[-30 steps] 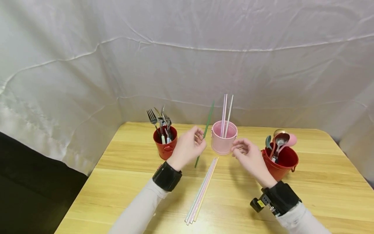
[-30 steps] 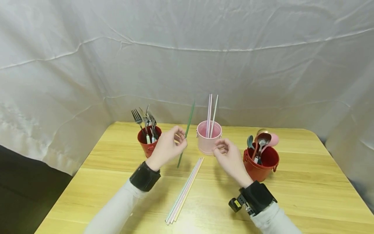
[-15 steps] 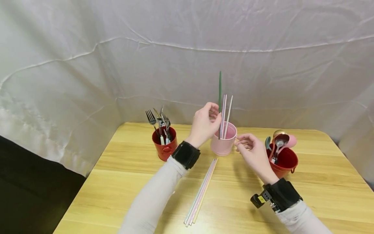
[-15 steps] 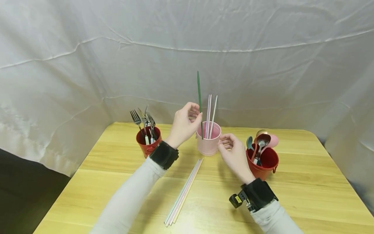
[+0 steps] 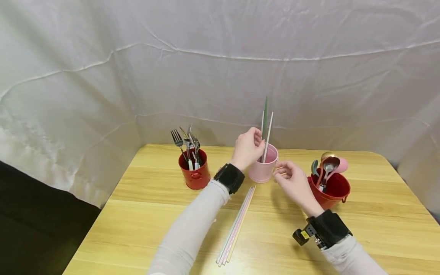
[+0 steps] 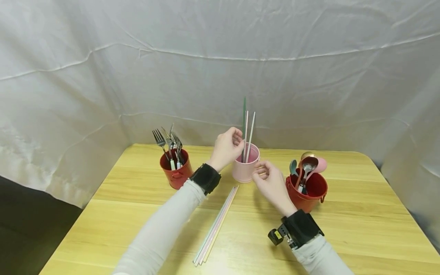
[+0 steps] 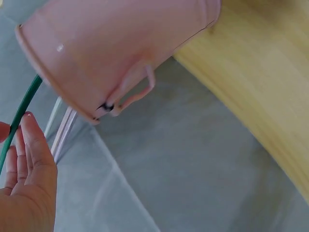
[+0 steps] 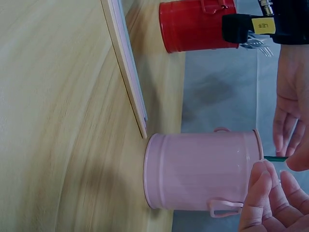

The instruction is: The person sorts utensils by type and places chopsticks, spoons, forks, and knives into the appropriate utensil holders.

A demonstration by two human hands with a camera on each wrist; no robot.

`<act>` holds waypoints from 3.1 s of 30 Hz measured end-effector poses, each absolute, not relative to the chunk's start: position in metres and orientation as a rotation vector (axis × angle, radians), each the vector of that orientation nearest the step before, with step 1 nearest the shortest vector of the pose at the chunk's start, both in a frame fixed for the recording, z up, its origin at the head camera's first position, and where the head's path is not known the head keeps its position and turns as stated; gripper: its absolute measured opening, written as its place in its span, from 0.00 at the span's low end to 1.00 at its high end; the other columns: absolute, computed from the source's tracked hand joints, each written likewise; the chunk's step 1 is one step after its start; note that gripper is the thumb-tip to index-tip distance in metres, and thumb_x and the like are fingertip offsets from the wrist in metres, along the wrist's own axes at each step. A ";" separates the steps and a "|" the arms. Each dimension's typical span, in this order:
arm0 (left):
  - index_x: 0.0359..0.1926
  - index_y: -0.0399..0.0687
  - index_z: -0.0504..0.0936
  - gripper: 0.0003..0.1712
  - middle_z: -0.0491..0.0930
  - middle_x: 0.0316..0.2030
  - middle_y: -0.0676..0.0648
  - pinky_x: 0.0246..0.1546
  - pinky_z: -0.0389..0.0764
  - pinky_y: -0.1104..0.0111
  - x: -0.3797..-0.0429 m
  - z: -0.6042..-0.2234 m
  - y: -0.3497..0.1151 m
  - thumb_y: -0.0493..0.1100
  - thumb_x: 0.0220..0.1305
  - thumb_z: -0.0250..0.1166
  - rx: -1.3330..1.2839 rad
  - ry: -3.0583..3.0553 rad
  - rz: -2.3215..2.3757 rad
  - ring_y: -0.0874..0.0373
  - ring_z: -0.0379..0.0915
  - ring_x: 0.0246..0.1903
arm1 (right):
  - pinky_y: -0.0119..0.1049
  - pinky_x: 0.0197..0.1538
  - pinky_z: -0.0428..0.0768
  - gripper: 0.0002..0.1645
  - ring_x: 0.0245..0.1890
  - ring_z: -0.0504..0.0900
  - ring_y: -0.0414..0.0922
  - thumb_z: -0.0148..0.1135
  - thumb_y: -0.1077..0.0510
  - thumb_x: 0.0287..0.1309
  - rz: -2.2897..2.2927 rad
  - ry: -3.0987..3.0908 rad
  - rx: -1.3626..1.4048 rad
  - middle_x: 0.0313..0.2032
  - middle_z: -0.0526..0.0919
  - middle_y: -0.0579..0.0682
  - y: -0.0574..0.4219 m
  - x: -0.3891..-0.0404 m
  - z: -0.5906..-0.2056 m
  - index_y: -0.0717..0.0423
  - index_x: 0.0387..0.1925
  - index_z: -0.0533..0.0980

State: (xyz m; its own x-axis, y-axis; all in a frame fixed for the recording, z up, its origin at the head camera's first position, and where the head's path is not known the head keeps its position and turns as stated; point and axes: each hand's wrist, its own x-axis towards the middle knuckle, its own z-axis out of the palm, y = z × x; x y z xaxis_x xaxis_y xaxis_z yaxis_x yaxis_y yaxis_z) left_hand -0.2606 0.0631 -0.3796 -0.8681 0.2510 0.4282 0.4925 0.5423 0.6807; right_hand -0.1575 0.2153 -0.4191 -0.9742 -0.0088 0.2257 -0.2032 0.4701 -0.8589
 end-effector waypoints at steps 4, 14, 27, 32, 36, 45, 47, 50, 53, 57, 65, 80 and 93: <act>0.41 0.45 0.76 0.09 0.79 0.31 0.53 0.31 0.76 0.78 -0.258 -0.386 0.061 0.39 0.58 0.62 -0.579 -2.525 -1.229 0.66 0.75 0.29 | 0.28 0.36 0.79 0.17 0.35 0.81 0.48 0.56 0.64 0.58 1.538 -2.532 0.187 0.39 0.82 0.62 0.215 -0.155 -0.418 0.66 0.49 0.71; 0.38 0.43 0.76 0.08 0.78 0.30 0.52 0.32 0.76 0.77 -0.238 -0.408 0.034 0.38 0.56 0.62 -0.622 -2.550 -1.190 0.63 0.74 0.29 | 0.28 0.37 0.80 0.15 0.33 0.81 0.44 0.52 0.66 0.61 1.678 -2.492 0.184 0.39 0.81 0.61 0.220 -0.144 -0.418 0.66 0.50 0.70; 0.36 0.48 0.78 0.06 0.77 0.29 0.54 0.31 0.76 0.72 -0.181 -0.438 -0.013 0.40 0.55 0.63 -0.676 -2.701 -1.039 0.63 0.72 0.28 | 0.28 0.37 0.80 0.12 0.32 0.81 0.46 0.54 0.66 0.61 1.623 -2.442 0.261 0.36 0.81 0.59 0.210 -0.128 -0.424 0.67 0.46 0.72; 0.35 0.49 0.78 0.06 0.77 0.27 0.57 0.28 0.74 0.73 -0.157 -0.449 -0.025 0.41 0.54 0.63 -0.708 -2.768 -0.958 0.65 0.71 0.26 | 0.27 0.37 0.80 0.10 0.32 0.82 0.47 0.55 0.67 0.59 1.599 -2.421 0.264 0.35 0.82 0.57 0.204 -0.119 -0.426 0.64 0.43 0.73; 0.34 0.49 0.79 0.06 0.76 0.25 0.57 0.26 0.72 0.73 -0.140 -0.455 -0.030 0.41 0.53 0.62 -0.759 -2.807 -0.877 0.65 0.69 0.24 | 0.29 0.35 0.80 0.10 0.33 0.81 0.44 0.57 0.67 0.58 1.529 -2.463 0.276 0.34 0.82 0.54 0.200 -0.113 -0.425 0.61 0.42 0.74; 0.34 0.47 0.78 0.09 0.71 0.21 0.55 0.19 0.65 0.72 -0.122 -0.461 -0.031 0.43 0.51 0.65 -0.801 -2.973 -0.739 0.63 0.65 0.20 | 0.33 0.32 0.79 0.08 0.30 0.80 0.42 0.59 0.66 0.56 1.442 -2.524 0.376 0.32 0.82 0.49 0.193 -0.110 -0.426 0.57 0.39 0.76; 0.34 0.46 0.78 0.09 0.69 0.19 0.56 0.18 0.64 0.71 -0.121 -0.461 -0.031 0.44 0.51 0.65 -0.799 -3.011 -0.734 0.62 0.64 0.19 | 0.33 0.32 0.79 0.07 0.30 0.79 0.42 0.59 0.66 0.56 1.441 -2.532 0.401 0.31 0.82 0.49 0.191 -0.110 -0.427 0.57 0.39 0.76; 0.35 0.46 0.77 0.10 0.67 0.18 0.56 0.17 0.64 0.71 -0.120 -0.461 -0.030 0.44 0.52 0.66 -0.810 -3.048 -0.706 0.62 0.64 0.19 | 0.34 0.33 0.79 0.07 0.29 0.79 0.41 0.60 0.65 0.56 1.421 -2.545 0.427 0.31 0.82 0.48 0.189 -0.110 -0.428 0.56 0.38 0.76; 0.35 0.45 0.77 0.11 0.67 0.20 0.55 0.19 0.65 0.70 -0.118 -0.462 -0.029 0.44 0.50 0.66 -0.813 -3.063 -0.664 0.61 0.65 0.21 | 0.35 0.34 0.79 0.07 0.29 0.78 0.40 0.61 0.65 0.55 1.396 -2.574 0.449 0.30 0.81 0.47 0.189 -0.110 -0.429 0.56 0.37 0.76; 0.36 0.45 0.77 0.12 0.70 0.22 0.55 0.22 0.68 0.69 -0.117 -0.462 -0.028 0.43 0.49 0.66 -0.793 -3.093 -0.640 0.61 0.66 0.22 | 0.36 0.35 0.79 0.07 0.29 0.79 0.40 0.61 0.64 0.55 1.392 -2.612 0.458 0.31 0.82 0.47 0.190 -0.110 -0.432 0.56 0.38 0.76; 0.35 0.46 0.77 0.11 0.73 0.25 0.55 0.23 0.70 0.68 -0.117 -0.464 -0.024 0.43 0.49 0.66 -0.772 -3.082 -0.585 0.61 0.67 0.24 | 0.36 0.36 0.79 0.08 0.29 0.79 0.40 0.61 0.63 0.56 1.401 -2.619 0.446 0.31 0.82 0.47 0.192 -0.110 -0.432 0.57 0.39 0.76; 0.32 0.48 0.75 0.10 0.69 0.22 0.55 0.20 0.68 0.68 -0.115 -0.464 -0.025 0.40 0.47 0.67 -0.739 -3.077 -0.569 0.60 0.66 0.22 | 0.35 0.35 0.79 0.06 0.29 0.78 0.40 0.60 0.64 0.57 1.452 -2.617 0.487 0.30 0.81 0.47 0.188 -0.107 -0.429 0.57 0.38 0.76; 0.26 0.49 0.71 0.11 0.67 0.21 0.54 0.22 0.71 0.65 -0.113 -0.462 -0.027 0.38 0.45 0.67 -0.670 -3.062 -0.478 0.58 0.69 0.24 | 0.36 0.36 0.79 0.06 0.29 0.78 0.39 0.60 0.63 0.56 1.432 -2.658 0.480 0.30 0.81 0.47 0.185 -0.106 -0.432 0.56 0.37 0.76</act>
